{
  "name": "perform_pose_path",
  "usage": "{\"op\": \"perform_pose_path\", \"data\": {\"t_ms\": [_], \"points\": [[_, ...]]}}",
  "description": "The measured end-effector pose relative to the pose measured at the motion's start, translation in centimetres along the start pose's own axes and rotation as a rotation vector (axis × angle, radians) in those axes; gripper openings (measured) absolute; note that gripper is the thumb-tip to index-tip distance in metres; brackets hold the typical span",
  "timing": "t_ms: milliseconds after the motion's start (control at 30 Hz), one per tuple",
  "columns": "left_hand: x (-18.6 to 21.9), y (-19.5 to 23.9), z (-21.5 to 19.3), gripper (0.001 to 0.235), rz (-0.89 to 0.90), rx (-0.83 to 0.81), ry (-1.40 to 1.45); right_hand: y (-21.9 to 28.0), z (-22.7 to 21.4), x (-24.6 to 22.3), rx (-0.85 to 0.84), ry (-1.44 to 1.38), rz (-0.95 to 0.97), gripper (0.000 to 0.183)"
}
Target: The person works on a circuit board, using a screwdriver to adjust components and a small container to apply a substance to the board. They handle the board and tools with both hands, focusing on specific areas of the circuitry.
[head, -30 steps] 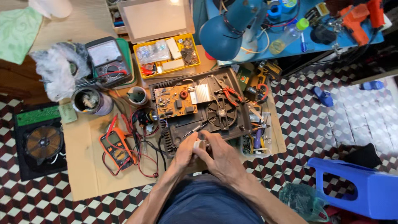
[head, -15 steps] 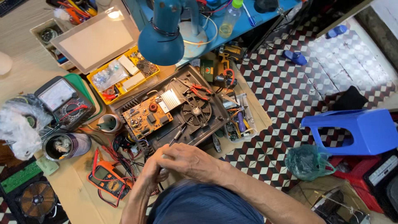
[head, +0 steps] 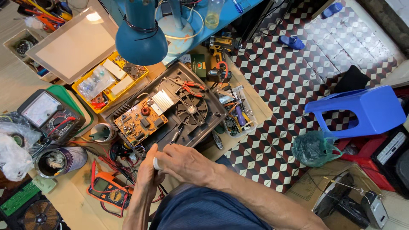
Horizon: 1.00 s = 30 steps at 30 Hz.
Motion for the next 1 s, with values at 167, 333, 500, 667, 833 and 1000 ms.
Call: {"op": "perform_pose_path", "data": {"t_ms": [167, 333, 500, 667, 833, 1000], "points": [[-1.0, -0.9, -1.4, 0.043, -0.189, -0.064, -0.049, 1.1, -0.3, -0.7, 0.017, 0.042, -0.235, 0.053], [-0.9, -0.4, -2.4, 0.039, -0.167, -0.016, -0.071, 1.1, -0.2, -1.6, 0.000, 0.082, -0.280, 0.054], [0.3, 0.7, -1.8, 0.045, -0.006, 0.096, -0.038, 0.1, -0.4, -0.8, 0.096, -0.091, 0.036, 0.056], [0.0, 0.5, -1.3, 0.049, 0.021, 0.135, -0.090, -0.2, 1.4, 0.4, -0.084, -0.070, 0.296, 0.037], [-1.3, -0.6, -1.1, 0.048, -0.051, 0.037, -0.042, 0.9, 0.5, -0.6, 0.067, 0.000, 0.017, 0.026], [-1.6, -1.2, -2.5, 0.049, -0.064, 0.029, 0.019, 2.3, 0.6, -0.5, 0.205, -0.035, -0.032, 0.039]]}}
Point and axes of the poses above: each hand's wrist, its own y-axis away from the middle knuckle, its own z-axis out of the palm, x = y × z, the point moved 5 cm from there along -y, towards the middle knuckle, and after that the axes turned 1 degree about y, right-handed, at the moved point
